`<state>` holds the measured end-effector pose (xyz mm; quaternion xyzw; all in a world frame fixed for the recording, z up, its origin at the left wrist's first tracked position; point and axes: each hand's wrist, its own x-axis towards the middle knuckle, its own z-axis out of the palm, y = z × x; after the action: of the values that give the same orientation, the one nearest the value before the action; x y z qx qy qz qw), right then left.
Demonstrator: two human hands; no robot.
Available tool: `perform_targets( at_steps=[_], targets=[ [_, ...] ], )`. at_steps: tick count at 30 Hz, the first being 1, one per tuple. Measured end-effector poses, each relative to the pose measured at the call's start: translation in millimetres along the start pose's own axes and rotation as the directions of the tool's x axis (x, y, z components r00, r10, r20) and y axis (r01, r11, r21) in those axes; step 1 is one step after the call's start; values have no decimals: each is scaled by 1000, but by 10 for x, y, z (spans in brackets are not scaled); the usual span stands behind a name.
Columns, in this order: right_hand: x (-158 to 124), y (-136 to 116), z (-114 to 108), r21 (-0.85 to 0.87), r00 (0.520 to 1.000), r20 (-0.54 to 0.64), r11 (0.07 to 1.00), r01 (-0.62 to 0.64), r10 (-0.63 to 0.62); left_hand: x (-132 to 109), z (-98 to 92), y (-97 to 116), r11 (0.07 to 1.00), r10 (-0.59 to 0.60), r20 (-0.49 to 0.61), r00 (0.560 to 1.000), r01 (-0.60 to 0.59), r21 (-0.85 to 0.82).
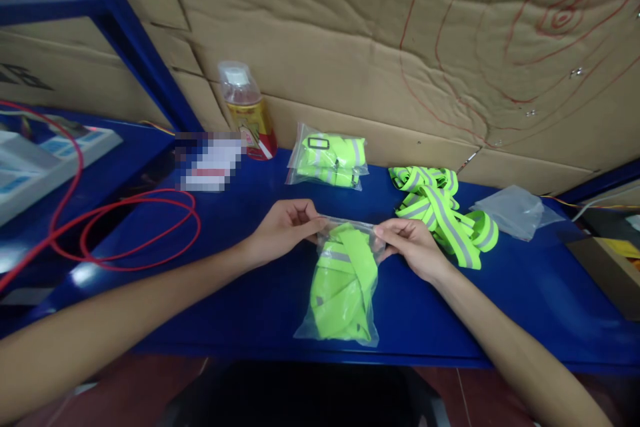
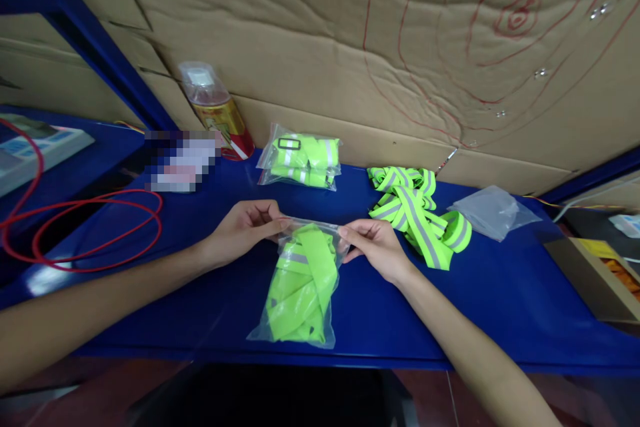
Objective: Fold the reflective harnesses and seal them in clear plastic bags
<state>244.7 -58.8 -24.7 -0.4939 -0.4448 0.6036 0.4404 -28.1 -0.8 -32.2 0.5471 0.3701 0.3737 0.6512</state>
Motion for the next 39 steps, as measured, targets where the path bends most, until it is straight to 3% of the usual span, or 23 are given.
perform_targets(
  at_steps=[8, 12, 20, 26, 33, 39],
  targets=[
    [-26, -19, 24, -67, 998, 36, 997, 47, -44, 29, -53, 5, 984, -139, 79, 987, 147, -97],
    [-57, -26, 87, -63, 998, 31, 996, 65, -63, 37, -95, 28, 977, -211, 126, 969, 212, -1],
    [-4, 15, -4, -128, 997, 66, 990, 55, -47, 44, -149, 71, 975, -135, 193, 972, 95, 203],
    [-36, -39, 65, -115, 998, 52, 992, 40, -35, -43, -64, 108, 982, -70, 215, 974, 29, 188],
    [-89, -29, 149, -96, 998, 54, 995, -33, 38, -68, -11, 1, 984, -68, 190, 979, 35, 175],
    [-78, -30, 166, -46, 998, 27, 997, -55, 56, -56, 52, 32, 983, -95, 194, 976, 62, 170]
  ],
)
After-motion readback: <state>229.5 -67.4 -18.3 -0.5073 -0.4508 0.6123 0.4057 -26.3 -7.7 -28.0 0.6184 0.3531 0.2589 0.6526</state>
